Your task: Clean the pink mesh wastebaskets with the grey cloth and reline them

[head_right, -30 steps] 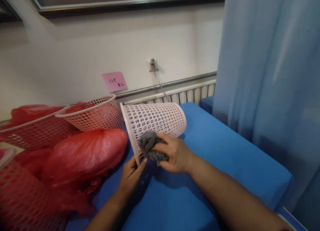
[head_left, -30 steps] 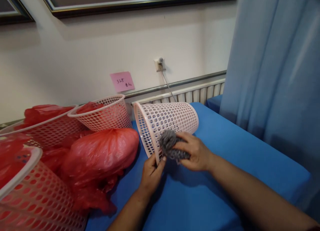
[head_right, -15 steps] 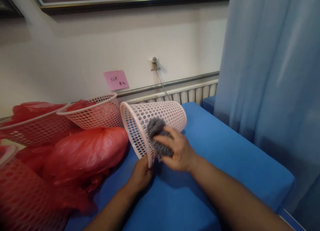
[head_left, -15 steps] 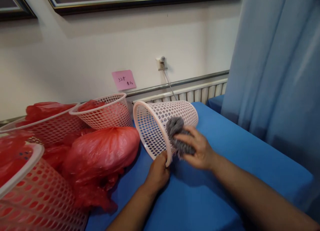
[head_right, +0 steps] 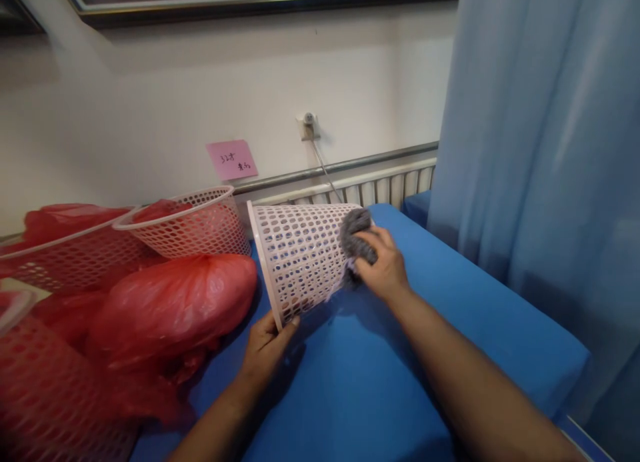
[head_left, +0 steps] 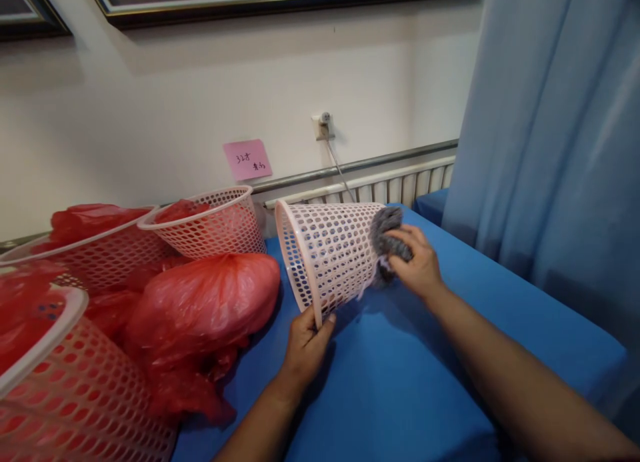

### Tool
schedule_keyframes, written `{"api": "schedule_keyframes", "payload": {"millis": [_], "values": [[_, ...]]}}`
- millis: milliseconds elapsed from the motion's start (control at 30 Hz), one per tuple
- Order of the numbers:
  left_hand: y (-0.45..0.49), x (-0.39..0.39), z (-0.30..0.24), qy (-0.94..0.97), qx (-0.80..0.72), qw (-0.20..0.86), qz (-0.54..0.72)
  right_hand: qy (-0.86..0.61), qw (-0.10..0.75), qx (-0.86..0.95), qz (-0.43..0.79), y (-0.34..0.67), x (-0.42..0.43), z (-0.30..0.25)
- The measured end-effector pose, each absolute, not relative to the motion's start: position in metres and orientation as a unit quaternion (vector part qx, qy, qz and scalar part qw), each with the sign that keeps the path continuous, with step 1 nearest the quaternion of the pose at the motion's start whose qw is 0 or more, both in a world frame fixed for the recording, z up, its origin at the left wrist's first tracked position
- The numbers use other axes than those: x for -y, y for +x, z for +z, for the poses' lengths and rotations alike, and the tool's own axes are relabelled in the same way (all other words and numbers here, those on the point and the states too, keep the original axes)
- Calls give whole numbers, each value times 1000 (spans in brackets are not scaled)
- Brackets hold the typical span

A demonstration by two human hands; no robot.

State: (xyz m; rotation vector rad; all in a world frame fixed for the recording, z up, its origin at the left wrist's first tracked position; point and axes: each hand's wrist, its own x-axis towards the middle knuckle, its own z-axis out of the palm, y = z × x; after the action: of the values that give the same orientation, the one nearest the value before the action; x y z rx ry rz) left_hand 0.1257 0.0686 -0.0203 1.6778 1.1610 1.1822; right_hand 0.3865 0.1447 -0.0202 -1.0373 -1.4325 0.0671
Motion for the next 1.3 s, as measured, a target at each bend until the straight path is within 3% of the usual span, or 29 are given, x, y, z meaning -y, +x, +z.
{"api": "schedule_keyframes", "payload": {"millis": [100,167,333,433,633,767,900,1033,1133,1300], "values": [[129,-70,-25,707,-435,363,423,-603,627,483,104,415,-176,-30],[130,-72,-30,738,-432,338,393,-618,614,475,123,417,-180,-31],[131,-77,-39,778,-450,264,351,-370,595,713,24,366,-123,-14],[133,-76,-35,770,-442,283,362,-208,552,807,29,341,-85,-1],[131,-64,-21,708,-424,342,450,-151,494,856,37,339,-76,6],[127,-64,-19,666,-443,365,476,-205,520,828,43,348,-94,0],[127,-68,-21,668,-443,372,468,-414,613,673,22,376,-135,-16],[132,-69,-26,730,-418,337,423,-555,628,543,34,400,-163,-24],[137,-71,-30,778,-399,299,383,-485,616,621,1,385,-142,-16],[142,-67,-25,792,-400,293,356,-238,565,789,-37,337,-74,4]]}}
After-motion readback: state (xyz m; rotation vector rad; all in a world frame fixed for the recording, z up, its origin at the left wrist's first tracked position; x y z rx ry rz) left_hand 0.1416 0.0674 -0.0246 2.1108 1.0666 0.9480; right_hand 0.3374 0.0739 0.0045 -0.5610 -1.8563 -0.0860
